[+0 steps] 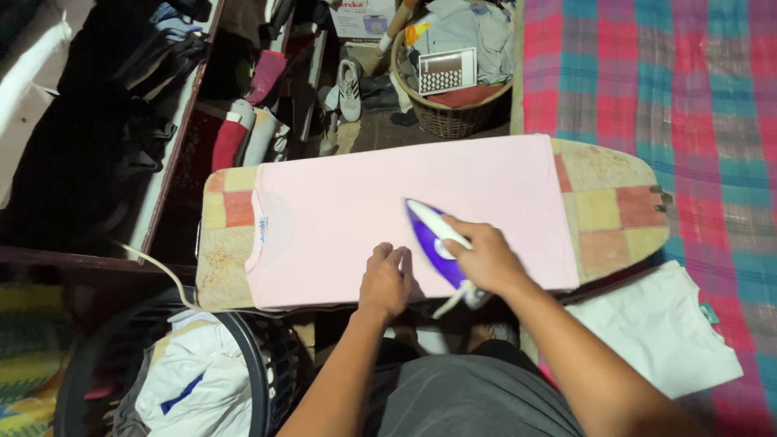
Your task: The person irons a light pink t-shirt on an ironing board. They smooth the fabric, use a purple and white iron to press the body and sleeves, and reposition the shirt to cover all areas.
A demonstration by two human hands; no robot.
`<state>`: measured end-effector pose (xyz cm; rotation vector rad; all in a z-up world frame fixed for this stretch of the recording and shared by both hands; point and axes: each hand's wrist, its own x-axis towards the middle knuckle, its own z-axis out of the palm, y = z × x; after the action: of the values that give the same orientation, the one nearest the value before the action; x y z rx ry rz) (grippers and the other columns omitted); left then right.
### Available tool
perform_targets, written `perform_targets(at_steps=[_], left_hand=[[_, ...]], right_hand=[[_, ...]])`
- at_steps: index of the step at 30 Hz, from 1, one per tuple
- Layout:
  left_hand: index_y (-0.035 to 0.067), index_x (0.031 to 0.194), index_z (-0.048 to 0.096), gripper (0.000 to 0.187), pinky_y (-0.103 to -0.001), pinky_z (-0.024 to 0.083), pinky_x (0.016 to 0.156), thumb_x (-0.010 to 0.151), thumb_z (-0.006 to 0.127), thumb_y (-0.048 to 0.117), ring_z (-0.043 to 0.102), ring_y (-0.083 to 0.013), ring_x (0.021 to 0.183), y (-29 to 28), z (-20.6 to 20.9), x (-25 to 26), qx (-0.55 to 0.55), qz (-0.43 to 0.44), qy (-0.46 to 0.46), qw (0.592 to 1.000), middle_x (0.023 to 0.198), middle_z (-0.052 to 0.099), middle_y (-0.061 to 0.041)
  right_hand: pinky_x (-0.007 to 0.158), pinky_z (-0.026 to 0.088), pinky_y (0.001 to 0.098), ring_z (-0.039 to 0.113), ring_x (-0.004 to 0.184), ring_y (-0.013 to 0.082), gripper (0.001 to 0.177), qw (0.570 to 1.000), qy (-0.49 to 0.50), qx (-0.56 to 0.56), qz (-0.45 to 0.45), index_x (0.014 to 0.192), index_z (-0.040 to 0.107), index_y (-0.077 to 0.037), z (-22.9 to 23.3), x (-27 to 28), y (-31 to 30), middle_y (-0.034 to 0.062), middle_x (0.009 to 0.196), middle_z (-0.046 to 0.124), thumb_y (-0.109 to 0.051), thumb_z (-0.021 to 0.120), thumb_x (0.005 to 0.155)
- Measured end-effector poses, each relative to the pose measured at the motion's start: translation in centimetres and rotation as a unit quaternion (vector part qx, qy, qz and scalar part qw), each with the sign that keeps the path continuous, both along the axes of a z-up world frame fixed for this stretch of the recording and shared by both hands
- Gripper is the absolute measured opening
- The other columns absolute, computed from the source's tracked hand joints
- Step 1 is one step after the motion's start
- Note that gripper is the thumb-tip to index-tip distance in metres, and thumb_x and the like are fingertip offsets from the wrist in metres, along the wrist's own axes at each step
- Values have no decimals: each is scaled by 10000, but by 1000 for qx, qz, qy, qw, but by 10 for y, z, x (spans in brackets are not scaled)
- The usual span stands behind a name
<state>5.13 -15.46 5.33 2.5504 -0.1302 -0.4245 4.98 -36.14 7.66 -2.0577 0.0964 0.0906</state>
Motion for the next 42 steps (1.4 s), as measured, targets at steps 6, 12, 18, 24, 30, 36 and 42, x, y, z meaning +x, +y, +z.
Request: perform_targets(at_steps=[6, 12, 18, 24, 30, 36, 42], left_hand=[[112, 1419, 554, 559, -454, 334, 1179, 867, 640, 87, 334, -389, 1460, 46, -10, 33, 40, -20, 8, 999, 1596, 325, -205], [103, 1414, 547, 549, -449, 355, 1149, 872, 636, 88, 312, -346, 1475, 74, -14, 53, 60, -55, 7, 997, 1616, 308, -169], [74, 1374, 578, 501, -459, 376, 1128, 879, 648, 95, 342, -351, 1451, 78, -13, 56, 52, -62, -12, 997, 1586, 348, -182], [64, 1344, 598, 490, -478, 376, 1126, 859, 664, 91, 372, -373, 1427, 66, -14, 57, 39, -57, -40, 997, 1552, 384, -204], [88, 1378, 582, 522, -476, 328, 1154, 860, 644, 72, 316, -393, 1459, 61, -17, 62, 33, -70, -26, 997, 1599, 329, -197], [97, 1413, 554, 553, -459, 308, 1174, 865, 617, 59, 290, -383, 1484, 65, -18, 61, 27, -76, -2, 997, 1620, 299, -178], [124, 1419, 554, 557, -438, 305, 1194, 868, 615, 65, 293, -361, 1496, 65, -16, 60, 30, -67, -6, 997, 1634, 296, -155]], right_hand=[[613, 543, 323, 633, 576, 147, 464, 987, 136, 22, -81, 1357, 665, -163, 17, 35, 28, 51, 900, 758, -157, 691, 893], [518, 471, 308, 547, 562, 121, 486, 964, 106, 85, -227, 1407, 649, -120, 0, 33, -47, 62, 804, 667, -88, 696, 924], [525, 466, 311, 586, 599, 147, 452, 928, 114, 85, -343, 1426, 635, -89, -5, 16, -121, 74, 829, 674, -69, 643, 974], [598, 511, 271, 642, 714, 105, 456, 951, 55, 54, -298, 1390, 653, -28, -9, 42, -98, 68, 945, 733, -61, 698, 937], [544, 529, 316, 620, 594, 131, 463, 985, 86, 63, -137, 1340, 676, -83, 4, 114, 9, 82, 859, 732, -83, 700, 878], [554, 528, 307, 630, 561, 138, 450, 990, 91, -2, -107, 1344, 678, -114, 16, 134, 41, 82, 772, 734, -119, 696, 894], [544, 505, 343, 619, 578, 167, 400, 980, 71, 39, -180, 1319, 718, -105, -2, 128, -43, 111, 824, 713, -122, 685, 920]])
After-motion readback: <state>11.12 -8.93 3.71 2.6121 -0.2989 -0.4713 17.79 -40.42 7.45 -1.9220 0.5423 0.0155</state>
